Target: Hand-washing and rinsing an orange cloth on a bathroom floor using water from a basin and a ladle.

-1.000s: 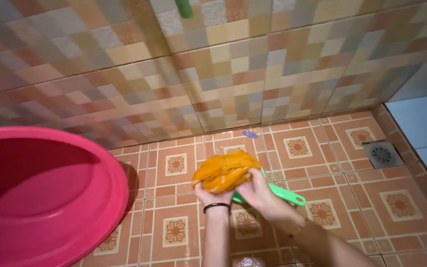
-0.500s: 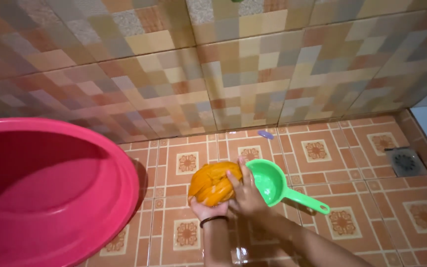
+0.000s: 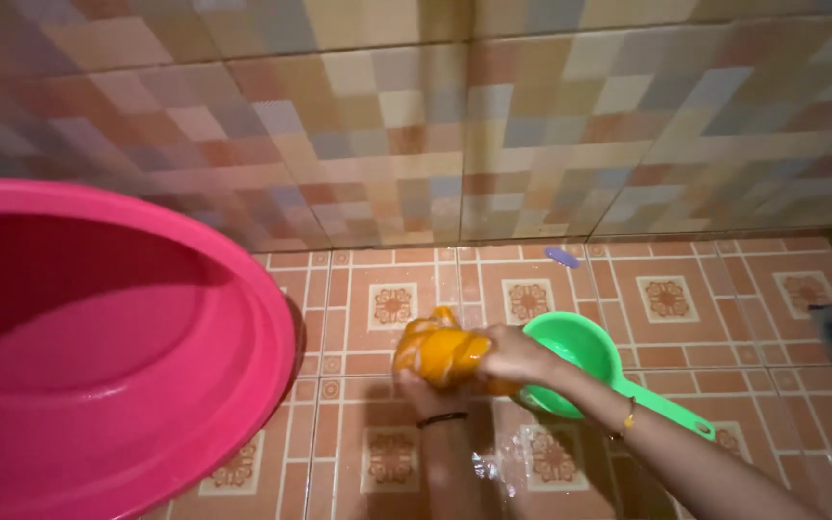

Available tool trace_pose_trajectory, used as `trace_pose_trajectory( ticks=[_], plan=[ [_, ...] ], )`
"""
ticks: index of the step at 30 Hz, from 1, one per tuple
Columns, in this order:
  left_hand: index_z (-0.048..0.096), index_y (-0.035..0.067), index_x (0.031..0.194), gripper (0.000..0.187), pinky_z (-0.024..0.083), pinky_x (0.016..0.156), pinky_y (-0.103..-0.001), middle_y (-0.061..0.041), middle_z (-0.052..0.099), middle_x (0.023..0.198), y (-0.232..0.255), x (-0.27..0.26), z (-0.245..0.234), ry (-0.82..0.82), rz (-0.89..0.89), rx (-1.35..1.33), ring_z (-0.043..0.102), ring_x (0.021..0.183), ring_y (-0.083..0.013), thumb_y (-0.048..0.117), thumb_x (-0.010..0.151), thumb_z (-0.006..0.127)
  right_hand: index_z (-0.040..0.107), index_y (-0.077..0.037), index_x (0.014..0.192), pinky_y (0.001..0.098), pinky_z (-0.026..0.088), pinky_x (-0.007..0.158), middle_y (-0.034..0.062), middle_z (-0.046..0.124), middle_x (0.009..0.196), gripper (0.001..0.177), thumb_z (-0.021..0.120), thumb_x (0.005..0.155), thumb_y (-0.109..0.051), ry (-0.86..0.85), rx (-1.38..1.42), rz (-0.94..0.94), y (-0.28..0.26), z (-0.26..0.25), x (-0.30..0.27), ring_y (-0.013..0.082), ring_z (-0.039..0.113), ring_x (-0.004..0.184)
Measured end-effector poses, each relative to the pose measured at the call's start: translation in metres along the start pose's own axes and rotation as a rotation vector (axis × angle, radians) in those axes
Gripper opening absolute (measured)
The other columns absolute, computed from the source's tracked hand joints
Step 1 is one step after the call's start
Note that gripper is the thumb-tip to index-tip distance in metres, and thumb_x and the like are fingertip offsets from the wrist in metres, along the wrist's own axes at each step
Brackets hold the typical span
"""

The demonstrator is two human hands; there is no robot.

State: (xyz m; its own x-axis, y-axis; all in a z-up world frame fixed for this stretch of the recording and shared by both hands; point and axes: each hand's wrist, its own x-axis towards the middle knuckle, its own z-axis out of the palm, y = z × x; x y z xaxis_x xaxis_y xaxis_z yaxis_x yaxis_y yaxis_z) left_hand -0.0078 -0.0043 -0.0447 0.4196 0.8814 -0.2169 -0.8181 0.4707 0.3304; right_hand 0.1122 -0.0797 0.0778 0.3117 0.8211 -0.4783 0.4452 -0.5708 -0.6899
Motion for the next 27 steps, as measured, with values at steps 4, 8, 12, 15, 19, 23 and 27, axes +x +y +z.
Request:
trace_pose_trajectory(
  ticks=[4,8,12,15,19,23,27],
  plan=[
    [0.061,-0.005,0.112,0.039,0.055,0.109,-0.056,-0.025,0.067,0.114,-0.001,-0.002,-0.001,-0.106,0.021,-0.112,0.067,0.112,-0.0421,0.030,0.097,0.054,0.064,0.001,0.101,0.0360,0.051,0.064,0.0090,0.066,0.089,0.025,0.074,0.085,-0.015,-0.520,0.898,0.161,0.156,0.057,0.094,0.0224,0.065,0.079],
    [0.063,0.000,0.122,0.056,0.055,0.093,-0.055,-0.025,0.068,0.120,-0.006,0.032,-0.034,-0.001,-0.086,-0.104,0.066,0.106,-0.0411,0.045,0.091,0.049,0.059,-0.010,0.131,0.0389,0.057,0.081,0.0125,0.071,0.116,0.054,0.065,0.080,-0.024,-0.387,0.966,0.344,0.010,0.018,0.003,0.0257,0.071,0.095],
    [0.062,-0.002,0.130,0.073,0.055,0.097,-0.058,-0.024,0.065,0.126,-0.002,0.050,-0.047,0.278,-0.107,-0.159,0.066,0.113,-0.0427,0.055,0.090,0.039,0.024,-0.016,0.158,0.0425,0.040,0.110,0.0171,0.043,0.153,0.104,0.086,0.074,-0.023,0.119,0.348,-0.298,-0.009,0.014,-0.048,0.0333,0.047,0.137],
    [0.061,0.007,0.131,0.071,0.052,0.100,-0.058,-0.018,0.065,0.131,0.015,0.033,-0.005,0.566,-0.226,-0.242,0.064,0.119,-0.0396,0.059,0.091,0.034,0.036,-0.014,0.154,0.0474,0.035,0.114,0.0335,0.019,0.160,0.100,0.077,0.063,-0.006,0.409,-0.291,-0.465,-0.038,0.021,-0.082,0.0471,0.029,0.144],
    [0.059,0.000,0.134,0.065,0.053,0.103,-0.060,-0.026,0.064,0.134,0.003,0.014,0.006,0.459,-0.274,-0.217,0.064,0.121,-0.0452,0.047,0.095,0.037,0.040,-0.022,0.148,0.0550,0.039,0.103,0.0414,0.024,0.149,0.096,0.083,0.062,-0.025,0.744,-0.629,-0.796,-0.014,0.033,-0.041,0.0599,0.032,0.133],
    [0.053,0.003,0.133,0.051,0.052,0.105,-0.054,-0.019,0.063,0.131,0.006,-0.016,0.045,0.354,0.038,0.017,0.063,0.120,-0.0374,0.032,0.091,0.047,0.043,-0.031,0.154,0.0466,0.057,0.089,0.0167,0.052,0.144,0.083,0.076,0.079,-0.021,0.573,-0.590,-0.466,-0.015,0.011,-0.018,0.0420,0.065,0.107],
    [0.052,0.006,0.136,0.053,0.053,0.107,-0.050,-0.011,0.061,0.132,0.003,-0.009,0.021,0.081,0.265,0.200,0.062,0.124,-0.0291,0.021,0.085,0.050,0.063,-0.017,0.126,0.0475,0.059,0.072,0.0155,0.073,0.100,0.069,0.088,0.069,-0.047,0.474,-0.390,-0.408,-0.034,0.001,-0.021,0.0375,0.073,0.082]
  ],
)
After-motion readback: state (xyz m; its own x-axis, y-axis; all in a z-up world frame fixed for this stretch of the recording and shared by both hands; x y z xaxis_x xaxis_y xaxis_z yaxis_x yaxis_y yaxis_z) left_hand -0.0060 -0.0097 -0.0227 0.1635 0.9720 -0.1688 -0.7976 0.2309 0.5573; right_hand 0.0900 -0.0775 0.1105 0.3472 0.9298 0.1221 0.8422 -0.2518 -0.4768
